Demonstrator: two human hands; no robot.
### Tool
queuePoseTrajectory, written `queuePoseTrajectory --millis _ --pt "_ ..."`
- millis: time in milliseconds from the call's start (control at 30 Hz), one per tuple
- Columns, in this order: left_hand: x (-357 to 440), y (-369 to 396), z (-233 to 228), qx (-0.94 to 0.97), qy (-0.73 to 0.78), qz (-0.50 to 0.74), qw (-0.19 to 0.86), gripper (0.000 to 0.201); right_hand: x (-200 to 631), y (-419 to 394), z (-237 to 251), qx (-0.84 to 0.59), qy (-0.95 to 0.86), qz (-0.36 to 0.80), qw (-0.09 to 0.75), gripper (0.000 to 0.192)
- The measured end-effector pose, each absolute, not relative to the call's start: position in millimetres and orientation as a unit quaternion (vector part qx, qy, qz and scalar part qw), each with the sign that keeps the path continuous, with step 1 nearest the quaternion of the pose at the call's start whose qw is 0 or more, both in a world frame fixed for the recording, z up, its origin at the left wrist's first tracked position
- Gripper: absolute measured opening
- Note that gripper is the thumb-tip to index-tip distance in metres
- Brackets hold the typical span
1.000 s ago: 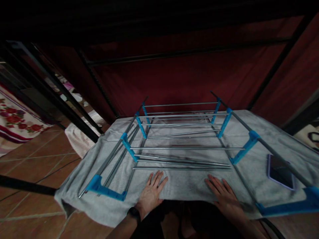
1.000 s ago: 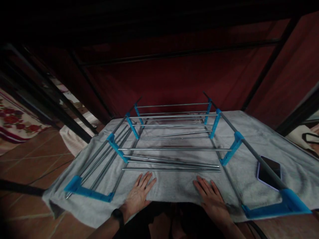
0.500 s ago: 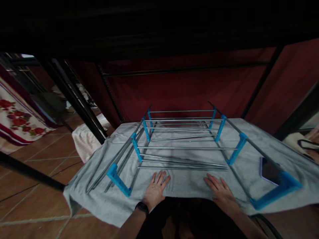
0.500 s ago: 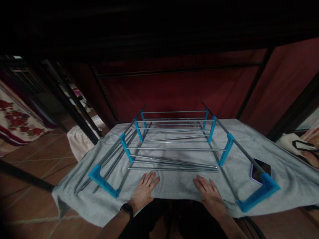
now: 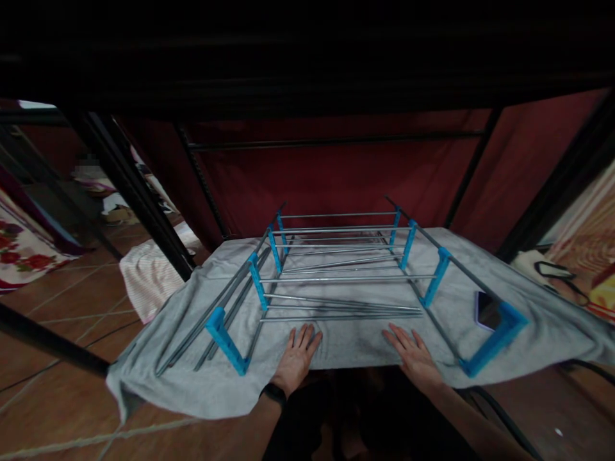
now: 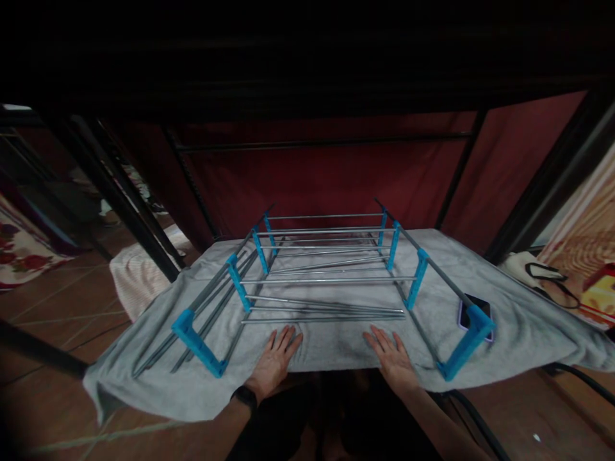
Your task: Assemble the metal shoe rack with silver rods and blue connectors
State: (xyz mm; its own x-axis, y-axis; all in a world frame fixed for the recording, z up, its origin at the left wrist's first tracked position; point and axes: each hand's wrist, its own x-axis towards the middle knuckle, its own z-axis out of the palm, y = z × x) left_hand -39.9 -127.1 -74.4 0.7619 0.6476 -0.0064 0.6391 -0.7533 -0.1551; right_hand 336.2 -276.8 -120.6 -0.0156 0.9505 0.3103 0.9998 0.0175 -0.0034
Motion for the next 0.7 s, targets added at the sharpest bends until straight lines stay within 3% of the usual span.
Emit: queuePoseTrajectory --millis 200,367,567,700 --pt "-34.4 -132.8 -70.1 -0.919 -0.376 0.042 0.113 0.095 330.7 -275.9 -105.9 -0.707 -0.697 -0.096 0.077 0.113" --pt "-29.2 -136.4 -59.5 -0.912 -0.392 0.086 0.087 0.090 327.7 -272.7 -90.1 -0.716 -0.693 -0.066 0.046 0.109" --pt "-21.1 -134.7 -43.0 -0.899 -0.398 0.178 0.039 0.108 338.1 -259.9 -73.9 -0.696 -0.718 0.002 0.001 0.104" --pt "-16.6 -134.7 -33.9 -0.897 -0.396 0.198 -0.008 0.113 344.6 -252.7 -60.7 -0.690 -0.722 0.053 -0.024 0.112"
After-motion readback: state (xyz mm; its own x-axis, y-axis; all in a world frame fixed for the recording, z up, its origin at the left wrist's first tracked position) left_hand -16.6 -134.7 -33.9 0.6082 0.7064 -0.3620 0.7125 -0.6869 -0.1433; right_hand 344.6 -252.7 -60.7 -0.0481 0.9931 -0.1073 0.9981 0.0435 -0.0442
